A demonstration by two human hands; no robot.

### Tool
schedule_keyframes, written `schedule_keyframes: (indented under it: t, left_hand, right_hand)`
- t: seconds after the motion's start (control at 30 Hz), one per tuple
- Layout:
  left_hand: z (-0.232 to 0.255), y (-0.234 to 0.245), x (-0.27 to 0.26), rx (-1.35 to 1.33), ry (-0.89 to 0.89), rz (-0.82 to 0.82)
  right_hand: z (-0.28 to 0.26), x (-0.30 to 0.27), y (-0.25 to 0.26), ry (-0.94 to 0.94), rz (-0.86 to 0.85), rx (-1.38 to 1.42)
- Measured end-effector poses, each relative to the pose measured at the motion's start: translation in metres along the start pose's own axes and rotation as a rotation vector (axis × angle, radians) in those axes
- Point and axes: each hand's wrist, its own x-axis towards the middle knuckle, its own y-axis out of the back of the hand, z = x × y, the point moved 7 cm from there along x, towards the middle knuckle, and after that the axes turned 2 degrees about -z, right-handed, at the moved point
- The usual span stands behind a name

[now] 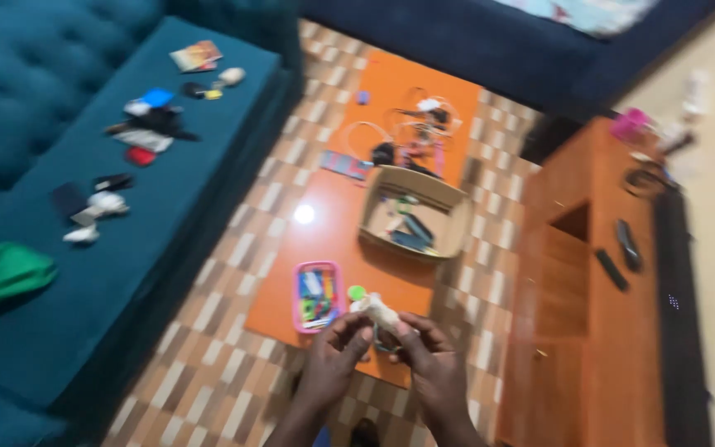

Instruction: Wrapping a cabinet knob with a bandage and cloths to fix it.

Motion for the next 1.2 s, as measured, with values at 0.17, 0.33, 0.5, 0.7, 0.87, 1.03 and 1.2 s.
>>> schedule_keyframes:
  t: [0.17, 0.33, 0.5, 0.7, 0.87, 1.03, 1.2]
  left_hand:
    - [0.051, 0.148, -0.023, -0.264, -0.326, 0.238]
    - [0.090, 0.299, -0.044, -0.099, -0.317, 0.420]
    - [0.173, 0.429, -0.067, 0.026, -0.399, 0.553]
    - [0.250, 0.504, -0.001, 0.338, -0.500, 0.675]
    - [0.290, 0.513, 0.110, 0.477, -0.656, 0.521]
    - [0.293, 0.558, 0.260, 0.381, -0.361, 0.398]
    - [0.307, 0.583, 0.394, 0.476, -0.201, 0.340]
  right_hand:
    - [0.051, 0.008, -0.158, 0.044, -0.425, -0.221]
    - [0.123, 0.027, -0.320, -0.091, -0.575, -0.197]
    - [0.148, 0.047, -0.479, -0.223, -0.677, -0.032]
    - [0.134, 0.115, -0.573, -0.438, -0.517, 0.253]
    - [0.128, 0.236, -0.577, -0.339, -0.283, 0.108]
    - [0.113, 0.376, -0.606, -0.320, -0.241, 0.129]
    - [0.058, 0.492, -0.629, -0.311, -0.252, 0.202]
